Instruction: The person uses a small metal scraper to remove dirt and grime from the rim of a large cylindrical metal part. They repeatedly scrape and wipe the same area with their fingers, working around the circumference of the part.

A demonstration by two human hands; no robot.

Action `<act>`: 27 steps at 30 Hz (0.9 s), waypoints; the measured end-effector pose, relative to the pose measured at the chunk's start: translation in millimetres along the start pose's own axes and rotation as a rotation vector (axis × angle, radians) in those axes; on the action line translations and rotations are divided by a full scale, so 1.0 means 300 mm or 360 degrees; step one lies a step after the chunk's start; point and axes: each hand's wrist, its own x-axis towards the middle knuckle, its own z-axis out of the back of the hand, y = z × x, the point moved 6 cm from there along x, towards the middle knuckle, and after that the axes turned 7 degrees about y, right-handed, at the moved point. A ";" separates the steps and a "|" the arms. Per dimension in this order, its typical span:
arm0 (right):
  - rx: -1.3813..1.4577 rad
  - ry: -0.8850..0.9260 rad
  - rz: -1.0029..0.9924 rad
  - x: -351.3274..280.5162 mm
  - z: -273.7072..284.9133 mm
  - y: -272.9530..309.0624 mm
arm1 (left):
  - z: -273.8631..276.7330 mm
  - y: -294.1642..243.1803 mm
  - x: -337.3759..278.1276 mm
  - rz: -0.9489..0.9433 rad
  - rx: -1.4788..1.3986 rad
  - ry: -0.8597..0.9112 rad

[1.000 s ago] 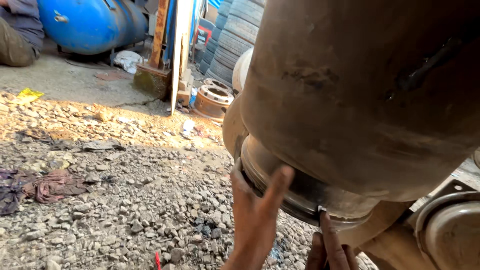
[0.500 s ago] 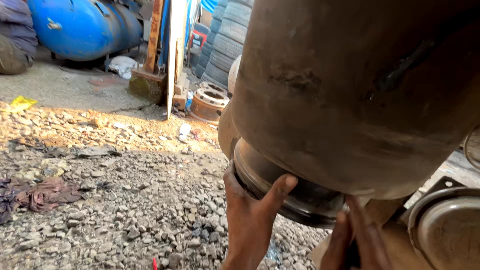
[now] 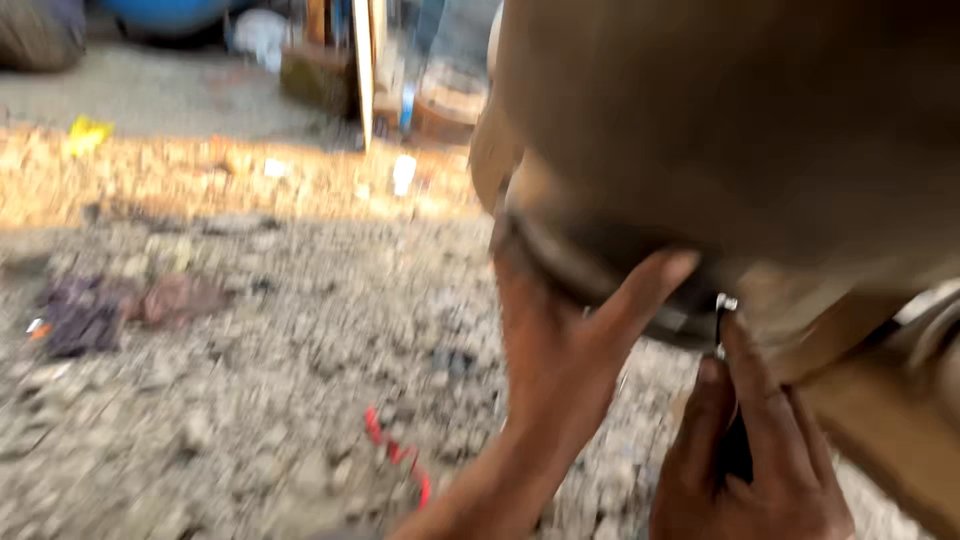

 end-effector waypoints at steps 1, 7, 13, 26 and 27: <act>0.0027 0.0040 -0.0099 -0.032 -0.007 0.003 | 0.005 0.036 -0.023 0.0000 -0.0078 0.0037; -0.0076 0.0072 0.0061 -0.052 0.019 0.036 | 0.027 0.103 -0.121 -0.0190 0.0852 0.0020; -0.0056 0.0149 -0.0009 -0.048 -0.005 0.006 | 0.028 0.088 -0.095 -0.0133 0.0727 0.0030; -0.0134 0.0063 -0.0023 0.050 0.045 0.094 | 0.032 0.080 -0.081 -0.0055 0.0817 -0.0020; 0.0016 0.0052 -0.0042 0.051 0.053 0.070 | 0.032 0.087 -0.090 -0.0024 0.0773 -0.0003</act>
